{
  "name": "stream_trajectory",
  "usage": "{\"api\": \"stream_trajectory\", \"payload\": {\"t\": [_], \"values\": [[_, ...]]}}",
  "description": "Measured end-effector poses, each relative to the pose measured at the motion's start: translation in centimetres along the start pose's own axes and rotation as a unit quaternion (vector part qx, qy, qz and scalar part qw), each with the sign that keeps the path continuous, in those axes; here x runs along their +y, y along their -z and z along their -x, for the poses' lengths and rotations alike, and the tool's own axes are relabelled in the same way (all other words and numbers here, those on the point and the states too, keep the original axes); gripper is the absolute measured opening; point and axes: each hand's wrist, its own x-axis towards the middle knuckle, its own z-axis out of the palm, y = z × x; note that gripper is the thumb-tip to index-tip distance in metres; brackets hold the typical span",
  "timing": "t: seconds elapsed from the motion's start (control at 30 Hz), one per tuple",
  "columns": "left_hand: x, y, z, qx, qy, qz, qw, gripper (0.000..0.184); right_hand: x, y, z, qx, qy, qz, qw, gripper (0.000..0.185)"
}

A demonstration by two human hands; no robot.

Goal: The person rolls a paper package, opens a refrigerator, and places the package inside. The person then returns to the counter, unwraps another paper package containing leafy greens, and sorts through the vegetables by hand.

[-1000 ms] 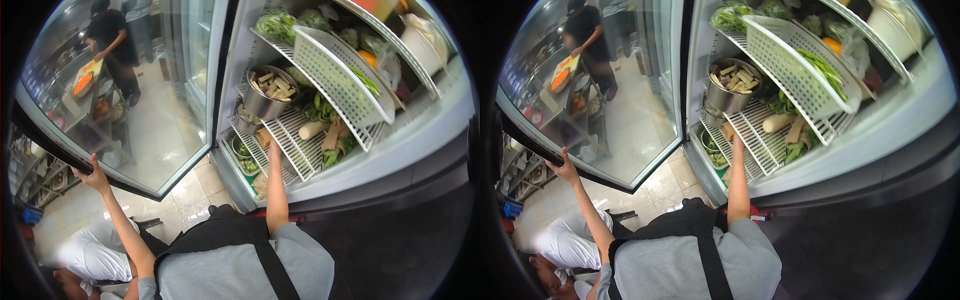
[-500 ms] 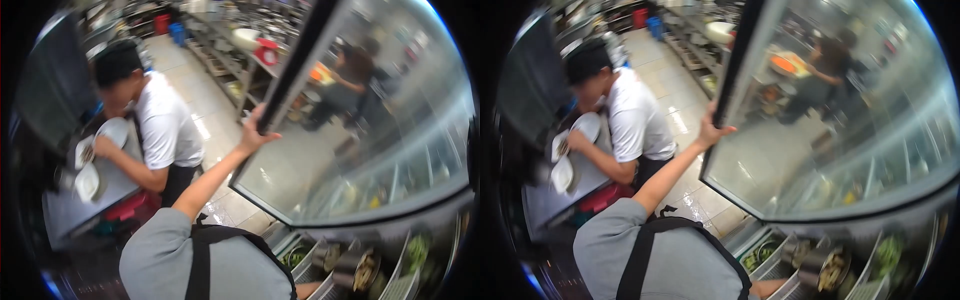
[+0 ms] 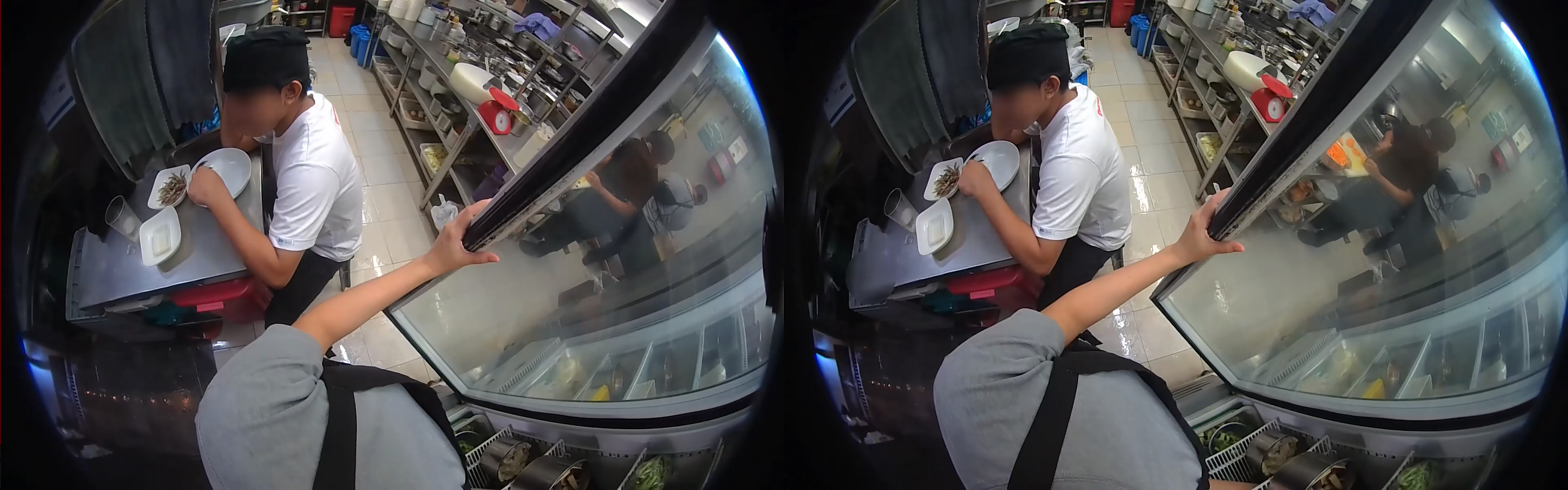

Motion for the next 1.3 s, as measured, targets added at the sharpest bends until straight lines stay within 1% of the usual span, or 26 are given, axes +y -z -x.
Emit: {"api": "stream_trajectory", "payload": {"t": [0.1, 0.13, 0.17, 0.2, 0.23, 0.27, 0.3, 0.37, 0.4, 0.43, 0.47, 0.5, 0.53, 0.57, 0.63, 0.7, 0.8, 0.9, 0.97, 1.0, 1.03, 1.1, 1.17, 1.2, 1.23, 1.3], "values": [[0.0, 0.1, -0.2, 0.007, -0.014, -0.015, 1.000, 0.088, -0.1, 0.8, 1.1, 0.034, 0.017, 0.072, 0.997, 0.042], [0.1, 0.1, -0.1, 0.010, -0.019, -0.021, 1.000, 0.089, -0.2, 0.5, 1.8, 0.076, 0.033, 0.096, 0.992, 0.042], [0.1, 0.1, 0.1, 0.017, -0.016, -0.025, 0.999, 0.089, -0.9, 0.7, 3.3, 0.154, 0.048, 0.099, 0.982, 0.041], [0.2, 0.2, 0.2, 0.024, -0.013, -0.029, 0.999, 0.089, -2.3, 1.4, 6.6, 0.252, 0.068, 0.072, 0.963, 0.041], [0.3, 0.3, 0.3, 0.029, -0.010, -0.032, 0.999, 0.090, -6.7, 4.1, 14.6, 0.378, 0.050, -0.050, 0.923, 0.040], [0.5, 0.5, 0.5, 0.018, 0.016, -0.015, 1.000, 0.090, -9.0, 3.7, 17.9, 0.469, 0.178, -0.085, 0.861, 0.043], [1.0, 0.8, 0.8, 0.008, 0.033, -0.020, 0.999, 0.090, -10.3, 2.6, 20.2, 0.545, 0.303, -0.115, 0.773, 0.047], [2.4, 1.8, 1.2, -0.009, 0.066, -0.032, 0.997, 0.091, -12.1, -1.2, 24.6, 0.360, 0.400, -0.190, 0.821, 0.038], [2.9, 2.1, 1.2, 0.014, 0.021, -0.035, 0.999, 0.091, -14.4, -2.0, 29.1, 0.234, 0.465, -0.392, 0.759, 0.028], [3.3, 2.2, 1.5, 0.020, -0.002, -0.046, 0.999, 0.091, -15.2, -1.8, 32.8, 0.139, 0.486, -0.294, 0.811, 0.017], [4.3, 3.4, 2.5, 0.024, -0.024, -0.053, 0.998, 0.090, -16.6, -3.2, 39.1, -0.030, 0.523, -0.330, 0.785, 0.014], [4.9, 3.8, 3.2, 0.029, -0.047, -0.063, 0.996, 0.089, -17.3, -4.6, 41.9, -0.187, 0.481, -0.366, 0.775, 0.016], [5.8, 4.5, 3.8, 0.003, -0.052, -0.061, 0.997, 0.084, -18.1, -5.3, 44.5, -0.235, 0.502, -0.360, 0.750, 0.016], [6.6, 5.2, 4.5, -0.012, -0.053, -0.056, 0.997, 0.083, -18.9, -5.7, 46.9, -0.281, 0.522, -0.353, 0.724, 0.017], [8.5, 6.5, 5.5, -0.044, -0.058, -0.043, 0.996, 0.082, -20.7, -5.0, 51.1, -0.262, 0.596, -0.319, 0.688, 0.020], [10.7, 7.9, 6.7, -0.089, -0.040, -0.036, 0.995, 0.083, -22.8, -3.3, 54.8, -0.224, 0.653, -0.344, 0.636, 0.025], [13.7, 8.9, 9.1, -0.135, -0.017, -0.013, 0.991, 0.088, -23.3, -1.6, 58.2, -0.336, 0.551, -0.370, 0.668, 0.030], [17.3, 10.2, 11.6, -0.176, -0.018, -0.005, 0.984, 0.091, -21.0, -0.9, 59.3, -0.369, 0.537, -0.372, 0.661, 0.032], [19.8, 12.0, 12.7, -0.216, -0.028, 0.005, 0.976, 0.093, -19.0, -1.6, 59.2, -0.402, 0.523, -0.355, 0.663, 0.028], [20.5, 12.8, 13.1, -0.276, -0.013, 0.046, 0.960, 0.094, -18.1, -2.4, 58.8, -0.420, 0.516, -0.340, 0.665, 0.027], [21.0, 13.4, 13.5, -0.319, -0.031, 0.067, 0.945, 0.093, -17.6, -2.5, 59.0, -0.438, 0.511, -0.326, 0.664, 0.026], [21.8, 14.4, 14.0, -0.403, -0.070, 0.104, 0.907, 0.091, -16.7, -2.5, 59.3, -0.440, 0.488, -0.317, 0.684, 0.025], [22.6, 16.0, 13.5, -0.550, -0.069, 0.115, 0.824, 0.082, -16.3, -1.5, 60.0, -0.446, 0.468, -0.305, 0.699, 0.025], [22.5, 16.3, 13.8, -0.581, -0.113, 0.076, 0.802, 0.072, -16.2, -1.5, 60.0, -0.464, 0.453, -0.278, 0.709, 0.026], [22.2, 16.5, 14.4, -0.633, -0.117, 0.060, 0.763, 0.067, -15.9, -1.7, 60.0, -0.469, 0.458, -0.280, 0.701, 0.026], [21.2, 17.3, 15.5, -0.692, -0.117, -0.002, 0.712, 0.069, -15.3, -2.5, 59.4, -0.476, 0.471, -0.282, 0.688, 0.027]]}}
